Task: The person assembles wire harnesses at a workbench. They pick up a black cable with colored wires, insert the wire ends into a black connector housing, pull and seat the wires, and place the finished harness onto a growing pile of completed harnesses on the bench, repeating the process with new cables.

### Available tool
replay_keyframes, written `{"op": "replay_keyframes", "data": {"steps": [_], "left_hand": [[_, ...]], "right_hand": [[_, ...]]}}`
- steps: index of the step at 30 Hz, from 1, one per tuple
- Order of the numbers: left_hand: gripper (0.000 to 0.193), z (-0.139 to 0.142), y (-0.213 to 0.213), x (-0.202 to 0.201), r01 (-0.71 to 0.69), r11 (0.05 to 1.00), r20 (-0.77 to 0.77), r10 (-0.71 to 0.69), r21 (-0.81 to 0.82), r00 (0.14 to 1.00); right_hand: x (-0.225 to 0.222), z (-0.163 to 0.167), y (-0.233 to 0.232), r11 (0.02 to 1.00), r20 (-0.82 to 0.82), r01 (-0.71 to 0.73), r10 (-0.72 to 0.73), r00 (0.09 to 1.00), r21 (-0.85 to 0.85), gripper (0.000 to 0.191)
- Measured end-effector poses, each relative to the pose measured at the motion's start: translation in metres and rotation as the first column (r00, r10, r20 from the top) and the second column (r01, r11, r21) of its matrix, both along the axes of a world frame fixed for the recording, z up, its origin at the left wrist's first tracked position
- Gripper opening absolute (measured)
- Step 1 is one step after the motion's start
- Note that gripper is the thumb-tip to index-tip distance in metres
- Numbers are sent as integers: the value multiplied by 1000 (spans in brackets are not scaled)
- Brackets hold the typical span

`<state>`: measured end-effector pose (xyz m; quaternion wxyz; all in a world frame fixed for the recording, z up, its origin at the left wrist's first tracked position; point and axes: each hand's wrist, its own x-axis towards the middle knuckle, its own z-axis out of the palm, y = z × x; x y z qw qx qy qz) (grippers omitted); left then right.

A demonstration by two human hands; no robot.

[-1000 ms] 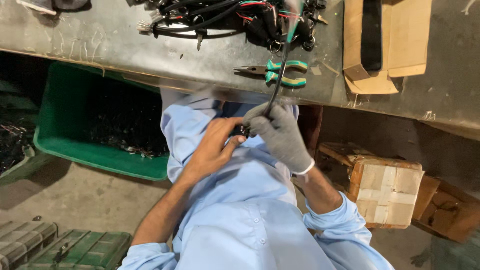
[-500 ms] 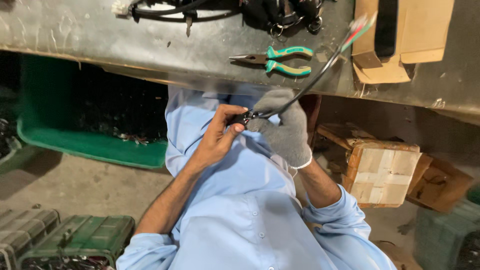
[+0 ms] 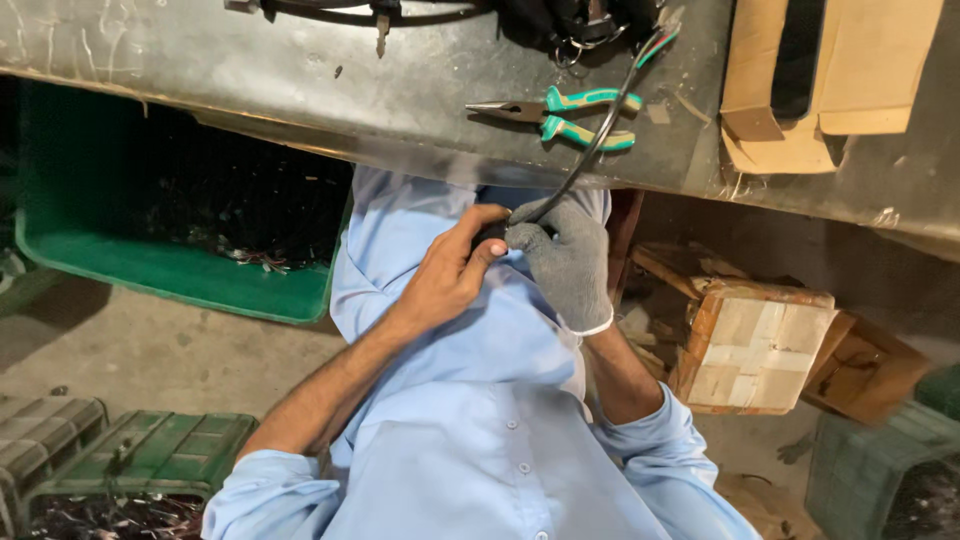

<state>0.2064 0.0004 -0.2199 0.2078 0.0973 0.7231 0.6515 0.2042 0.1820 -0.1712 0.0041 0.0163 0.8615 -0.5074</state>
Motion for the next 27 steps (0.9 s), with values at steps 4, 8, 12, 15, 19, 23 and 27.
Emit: {"op": "replay_keyframes", "data": {"steps": [4, 8, 12, 15, 19, 23, 27], "left_hand": [[31, -5, -2, -11, 77, 963, 140, -116, 257, 983], [25, -2, 1, -1, 16, 1000, -118, -13, 20, 993], [25, 9, 1, -2, -28, 998, -144, 19, -62, 989], [24, 22, -11, -20, -47, 985, -61, 58, 165, 996], [27, 45, -33, -46, -35, 997, -124, 44, 72, 991], [45, 63, -39, -54, -1, 1000, -42, 0, -31, 999], [47, 63, -33, -41, 10, 998, -86, -15, -60, 996]], "right_hand": [[2, -19, 11, 929, 334, 81, 47, 941, -360, 27], [2, -27, 5, 974, 353, 111, -35, 935, -197, 19], [-7, -5, 4, 995, 77, -53, 59, 995, -86, 15], [-30, 27, 16, 973, -76, -213, 220, 973, 89, 22], [-71, 49, 21, 601, -381, 115, 338, 861, 791, 30], [-58, 43, 20, 795, -519, 24, 373, 769, 606, 38], [-5, 4, -2, 996, 160, -9, 22, 987, -84, 21]]}}
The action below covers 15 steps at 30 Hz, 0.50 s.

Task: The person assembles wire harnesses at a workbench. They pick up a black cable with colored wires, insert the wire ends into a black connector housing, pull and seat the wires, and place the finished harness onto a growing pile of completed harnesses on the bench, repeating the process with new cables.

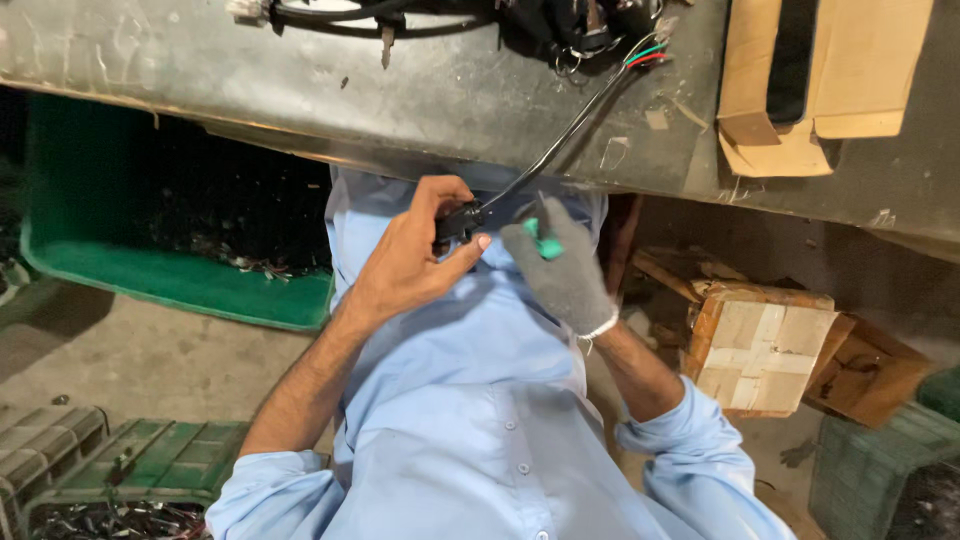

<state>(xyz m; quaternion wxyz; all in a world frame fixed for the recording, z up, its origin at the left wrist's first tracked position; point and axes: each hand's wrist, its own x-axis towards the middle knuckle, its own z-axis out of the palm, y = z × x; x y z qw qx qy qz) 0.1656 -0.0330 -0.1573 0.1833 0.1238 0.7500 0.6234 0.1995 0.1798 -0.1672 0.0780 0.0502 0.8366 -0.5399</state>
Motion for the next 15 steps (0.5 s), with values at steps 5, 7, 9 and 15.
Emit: {"op": "replay_keyframes", "data": {"steps": [5, 7, 9, 15], "left_hand": [[39, -17, 0, 18, 2, 996, -181, -18, -91, 983], [38, -22, -4, 23, 9, 998, -155, -17, -55, 988], [38, -24, -7, 25, 9, 1000, -4, -10, -26, 1000], [33, -31, -8, 29, -1, 986, 118, -19, 168, 993]], "right_hand": [[13, -40, -16, 996, 11, -92, 92, 996, -6, 43], [4, -44, -14, 973, -215, -162, 195, 957, 165, 42], [-8, -43, -7, 965, -253, -231, 256, 933, 127, 41], [-26, -40, 9, 842, -101, -438, 489, 867, 314, 28]]}}
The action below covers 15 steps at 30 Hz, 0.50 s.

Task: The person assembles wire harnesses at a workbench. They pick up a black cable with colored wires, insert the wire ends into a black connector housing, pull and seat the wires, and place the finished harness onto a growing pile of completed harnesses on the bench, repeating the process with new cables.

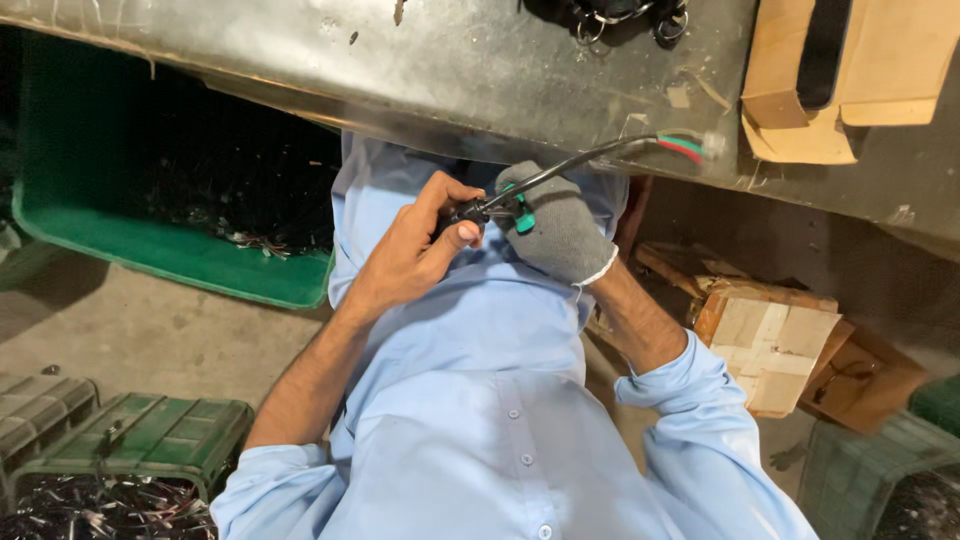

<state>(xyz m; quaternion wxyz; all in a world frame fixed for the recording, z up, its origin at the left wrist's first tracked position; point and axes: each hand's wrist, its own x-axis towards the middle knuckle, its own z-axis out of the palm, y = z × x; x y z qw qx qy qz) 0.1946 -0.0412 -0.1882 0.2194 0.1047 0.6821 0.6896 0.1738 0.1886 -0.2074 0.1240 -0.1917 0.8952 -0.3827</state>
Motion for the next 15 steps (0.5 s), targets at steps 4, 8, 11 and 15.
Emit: {"op": "replay_keyframes", "data": {"steps": [4, 8, 11, 15], "left_hand": [[36, -8, 4, 2, -50, 993, -24, 53, 104, 998], [43, -14, 9, 6, -164, 985, -184, 154, -43, 971], [47, -21, 16, 8, -256, 949, -276, 200, -183, 940], [45, -32, 24, 9, -362, 895, -451, 219, -260, 865]], "right_hand": [[0, 9, -6, 999, 26, -9, 8, 1000, 45, 20], [11, 33, -13, 991, 61, 130, -131, 990, 25, 28], [23, 47, -17, 962, 342, 237, -269, 900, 134, 37], [31, 50, -20, 940, 432, 289, -339, 836, 179, 42]]}}
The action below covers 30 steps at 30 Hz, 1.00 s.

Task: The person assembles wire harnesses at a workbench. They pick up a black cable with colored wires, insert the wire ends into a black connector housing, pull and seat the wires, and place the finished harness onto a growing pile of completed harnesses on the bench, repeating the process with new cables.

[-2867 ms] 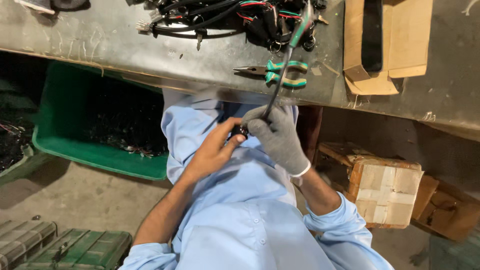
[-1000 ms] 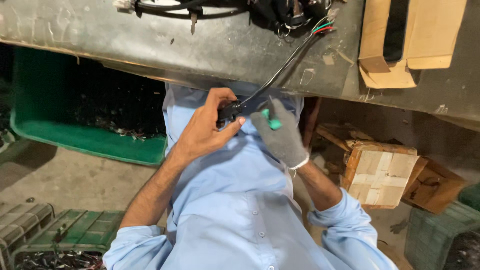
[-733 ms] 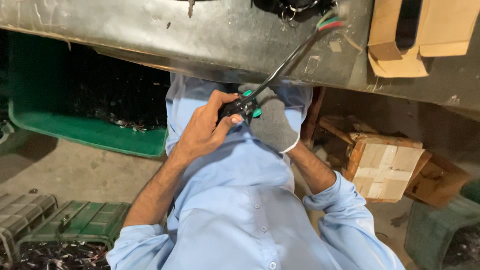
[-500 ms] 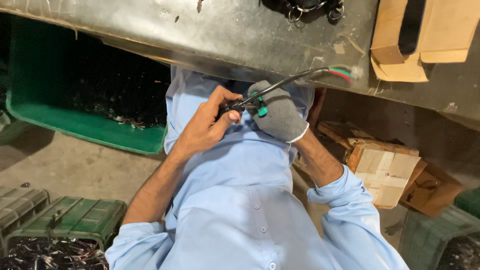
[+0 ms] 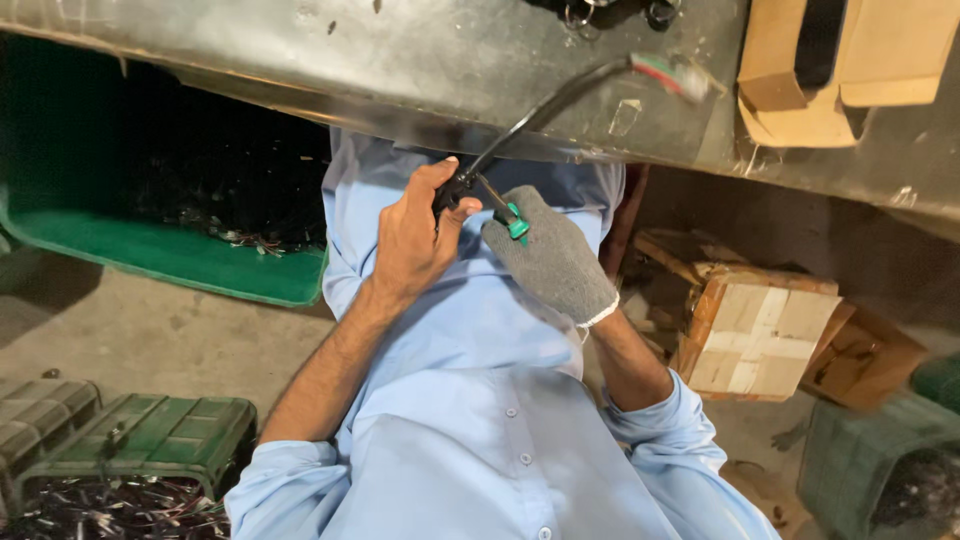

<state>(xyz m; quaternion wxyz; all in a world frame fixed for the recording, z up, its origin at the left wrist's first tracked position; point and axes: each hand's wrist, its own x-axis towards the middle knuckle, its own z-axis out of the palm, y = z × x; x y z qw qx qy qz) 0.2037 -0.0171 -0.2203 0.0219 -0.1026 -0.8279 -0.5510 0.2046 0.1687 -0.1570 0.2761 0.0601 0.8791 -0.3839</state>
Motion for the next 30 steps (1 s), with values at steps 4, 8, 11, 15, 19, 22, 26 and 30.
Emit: {"op": "replay_keyframes", "data": {"steps": [4, 8, 11, 15, 19, 22, 26, 30], "left_hand": [[44, -6, 1, 2, 13, 999, 30, -14, 29, 999], [44, -6, -1, 1, 26, 1000, 0, -26, 17, 1000], [44, -4, -4, -3, 36, 980, -113, -59, -198, 992], [45, 0, -8, -10, 17, 921, -210, -107, -390, 972], [42, 5, -10, -15, -9, 892, -286, -135, -452, 949], [41, 9, -12, -18, -10, 867, -315, -170, -499, 934], [48, 16, -16, -27, 52, 850, -209, -187, -525, 960], [48, 27, -22, -29, 123, 904, -116, -185, -409, 976]], "right_hand": [[2, -6, 1, 999, -89, -6, 2, 996, -48, 40], [2, -11, 1, 997, -125, -48, 41, 991, -57, 40], [-1, -13, -2, 999, 0, -43, 43, 999, -6, 40], [-5, -12, -6, 1000, 47, 11, -12, 999, 10, 40], [2, -8, -5, 996, -398, -80, 92, 913, 48, 37], [5, -14, -6, 989, -452, -71, 123, 884, 130, 32], [-7, -36, -15, 997, -214, 65, -70, 974, -29, 32], [-9, -47, -16, 996, -214, 31, -50, 976, -88, 29]]}}
